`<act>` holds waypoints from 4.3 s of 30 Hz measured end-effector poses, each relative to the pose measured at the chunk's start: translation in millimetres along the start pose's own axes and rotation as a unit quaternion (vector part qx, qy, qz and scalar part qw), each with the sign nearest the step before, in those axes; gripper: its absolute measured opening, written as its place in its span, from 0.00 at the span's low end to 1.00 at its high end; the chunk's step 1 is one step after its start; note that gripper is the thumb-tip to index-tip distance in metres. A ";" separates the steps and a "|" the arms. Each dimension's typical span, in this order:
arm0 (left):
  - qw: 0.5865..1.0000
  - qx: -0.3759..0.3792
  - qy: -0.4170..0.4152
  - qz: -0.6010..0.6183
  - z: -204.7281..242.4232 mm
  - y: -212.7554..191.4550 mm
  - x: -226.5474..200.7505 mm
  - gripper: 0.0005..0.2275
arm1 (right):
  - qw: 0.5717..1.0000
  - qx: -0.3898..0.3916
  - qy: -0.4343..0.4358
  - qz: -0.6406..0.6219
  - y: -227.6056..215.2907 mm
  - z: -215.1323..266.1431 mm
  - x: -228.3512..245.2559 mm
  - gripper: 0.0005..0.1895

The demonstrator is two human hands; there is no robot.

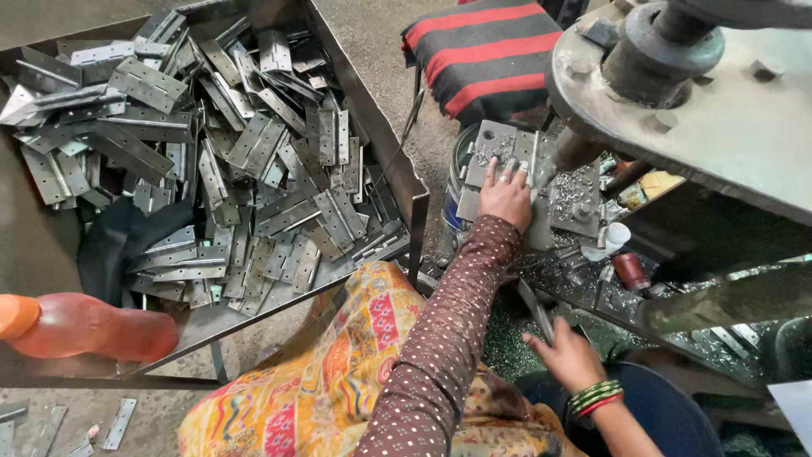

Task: The person sits on the floor and repeatedly places metal strips into a manual punching machine, operating the lever to punch holes, then removes the processed strips and places them into a metal bin.

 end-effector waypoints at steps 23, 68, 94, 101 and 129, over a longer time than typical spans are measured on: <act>0.981 -0.188 0.043 0.030 51.4 -102.2 -56.3 0.06 | 0.839 -0.402 -0.050 -0.364 -120.6 30.9 6.5 0.24; 0.996 -0.093 -0.008 -0.006 57.0 -46.5 -12.0 0.14 | 0.987 -0.134 -0.070 -0.060 37.6 6.7 -11.2 0.28; 0.993 -0.096 0.018 -0.058 58.5 -39.6 -23.3 0.12 | 0.995 -0.040 -0.072 -0.053 7.3 -26.0 1.2 0.33; 0.989 -0.135 0.006 -0.057 54.5 -54.3 -17.8 0.11 | 0.989 -0.127 -0.027 -0.068 94.0 4.4 -20.8 0.24; 1.000 0.010 -0.015 -0.010 25.7 -5.7 -9.3 0.14 | 0.995 -0.029 -0.086 -0.041 11.6 -26.9 -13.7 0.35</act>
Point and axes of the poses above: each hand's wrist, its own z-axis away from the middle knuckle, its own y-axis out of the palm, x = y × z, the point moved 9 cm from there along -z, towards the middle knuckle, and after that the axes turned 15 degrees about -x, right-handed, at the moved point
